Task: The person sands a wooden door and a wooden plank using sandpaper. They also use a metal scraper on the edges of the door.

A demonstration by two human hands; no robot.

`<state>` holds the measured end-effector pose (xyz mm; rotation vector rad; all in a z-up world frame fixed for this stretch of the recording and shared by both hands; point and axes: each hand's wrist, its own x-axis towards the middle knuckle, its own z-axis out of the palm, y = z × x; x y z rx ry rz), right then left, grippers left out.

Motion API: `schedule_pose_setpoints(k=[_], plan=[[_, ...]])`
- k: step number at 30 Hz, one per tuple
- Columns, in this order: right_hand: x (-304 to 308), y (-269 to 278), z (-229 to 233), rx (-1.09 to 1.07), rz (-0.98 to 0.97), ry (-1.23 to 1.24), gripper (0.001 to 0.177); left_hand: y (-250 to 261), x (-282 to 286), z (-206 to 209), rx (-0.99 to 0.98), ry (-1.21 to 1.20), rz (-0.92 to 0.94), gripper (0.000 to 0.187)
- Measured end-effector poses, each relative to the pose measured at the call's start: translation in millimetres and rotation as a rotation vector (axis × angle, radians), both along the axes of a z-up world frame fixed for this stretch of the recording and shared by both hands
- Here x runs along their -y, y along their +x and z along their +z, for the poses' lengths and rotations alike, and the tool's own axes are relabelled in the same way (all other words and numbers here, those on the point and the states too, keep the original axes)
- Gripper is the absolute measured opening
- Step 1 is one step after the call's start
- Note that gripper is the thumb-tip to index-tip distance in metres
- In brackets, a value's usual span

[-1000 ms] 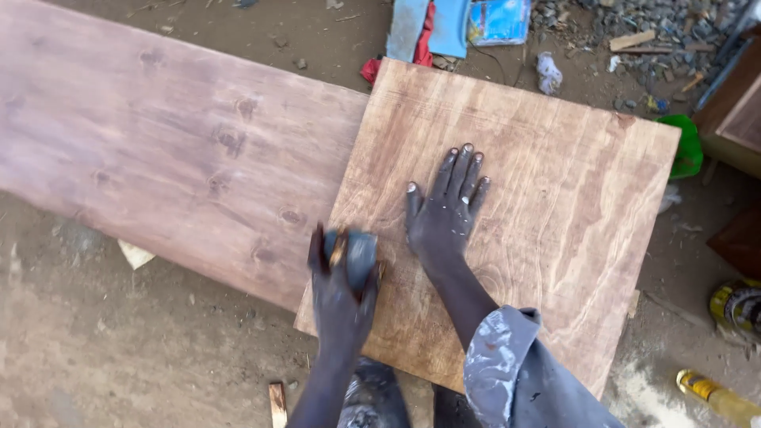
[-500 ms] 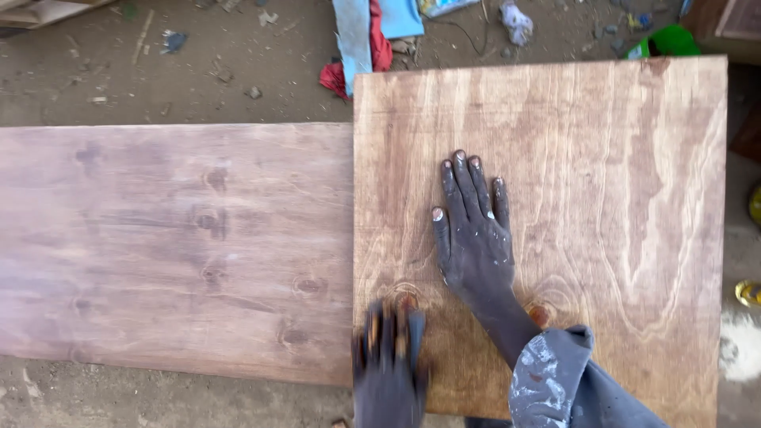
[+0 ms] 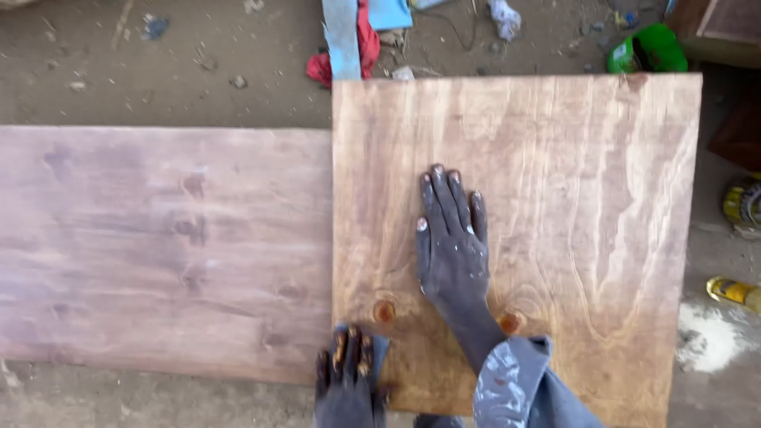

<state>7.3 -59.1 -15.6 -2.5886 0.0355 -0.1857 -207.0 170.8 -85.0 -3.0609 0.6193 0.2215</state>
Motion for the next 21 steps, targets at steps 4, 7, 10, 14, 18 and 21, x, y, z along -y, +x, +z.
schedule_pose_setpoints(k=[4,7,10,14,18,21], plan=[[-2,-9,2,-0.012,0.001,0.048,0.052,231,71,45,-0.019,-0.065,0.042,0.067],[1,0,-2,-0.064,0.009,0.001,0.054,374,110,42,0.029,-0.168,0.138,0.067],[2,-18,3,-0.027,0.042,0.026,0.052,306,110,40,0.077,-0.231,0.143,0.066],[0,15,-2,0.118,0.02,-0.017,0.049,60,44,20,0.049,-0.036,0.068,0.097],[0,-5,2,-0.038,0.004,0.067,0.051,95,47,64,-0.079,0.0,-0.006,0.084],[-2,-5,-11,-0.185,0.01,-0.038,0.056,288,89,31,0.377,-0.13,0.042,0.067]])
